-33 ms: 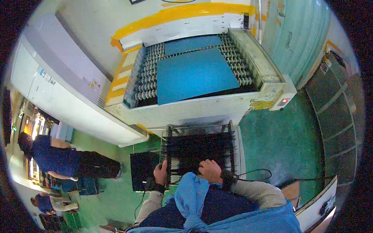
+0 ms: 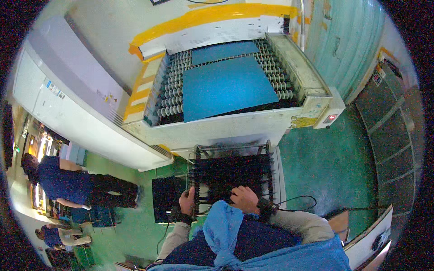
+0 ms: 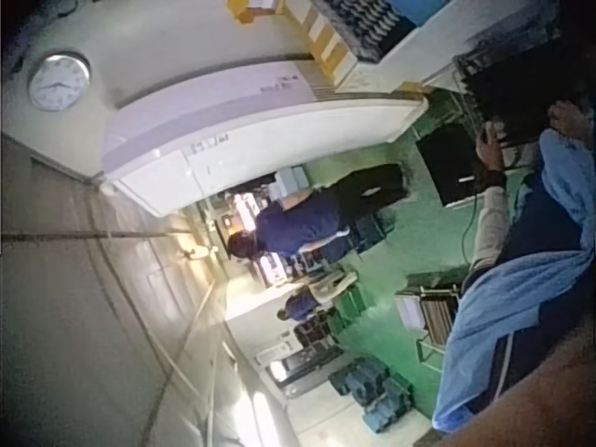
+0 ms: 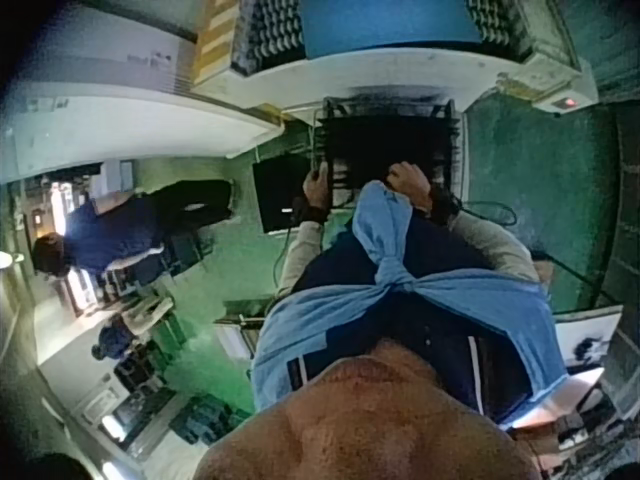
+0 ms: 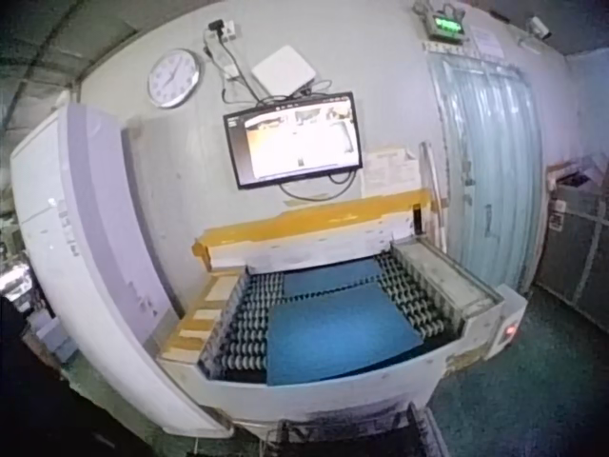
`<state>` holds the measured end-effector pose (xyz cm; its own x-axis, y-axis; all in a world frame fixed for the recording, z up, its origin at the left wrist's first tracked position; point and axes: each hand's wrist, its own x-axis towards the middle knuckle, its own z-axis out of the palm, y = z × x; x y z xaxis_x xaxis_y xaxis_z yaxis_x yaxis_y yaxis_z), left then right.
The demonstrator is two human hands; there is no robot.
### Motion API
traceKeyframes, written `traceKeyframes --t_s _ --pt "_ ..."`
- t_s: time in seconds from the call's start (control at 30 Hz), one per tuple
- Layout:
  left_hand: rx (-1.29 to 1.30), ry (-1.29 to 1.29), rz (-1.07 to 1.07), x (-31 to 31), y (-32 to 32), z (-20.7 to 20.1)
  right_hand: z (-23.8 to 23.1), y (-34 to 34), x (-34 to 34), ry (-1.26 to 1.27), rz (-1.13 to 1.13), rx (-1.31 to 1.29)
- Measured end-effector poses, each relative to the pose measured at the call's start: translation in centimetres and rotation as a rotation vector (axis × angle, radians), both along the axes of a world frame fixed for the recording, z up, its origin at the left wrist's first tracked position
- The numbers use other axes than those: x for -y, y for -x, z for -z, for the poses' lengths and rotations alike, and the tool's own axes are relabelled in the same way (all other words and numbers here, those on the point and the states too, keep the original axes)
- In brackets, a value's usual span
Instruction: Loading thin blue sheets from a rack onto a machine conveyor.
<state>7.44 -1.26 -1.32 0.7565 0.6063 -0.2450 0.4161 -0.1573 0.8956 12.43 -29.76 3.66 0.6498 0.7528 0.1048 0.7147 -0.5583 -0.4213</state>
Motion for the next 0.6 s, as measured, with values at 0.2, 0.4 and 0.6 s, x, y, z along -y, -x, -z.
traceKeyframes --t_s 0.2,0.4,0.6 --pt "-0.026 0.025 0.009 -0.3 -0.5 0.7 0.5 -0.1 0.6 -0.039 -0.216 -0.109" --pt "-0.104 0.025 0.018 -0.7 -0.7 0.9 1.4 0.5 1.1 -0.068 -0.245 -0.042" --pt "-0.039 0.062 0.009 -1.0 -0.2 2.4 4.4 2.7 1.5 0.182 -0.093 -0.235"
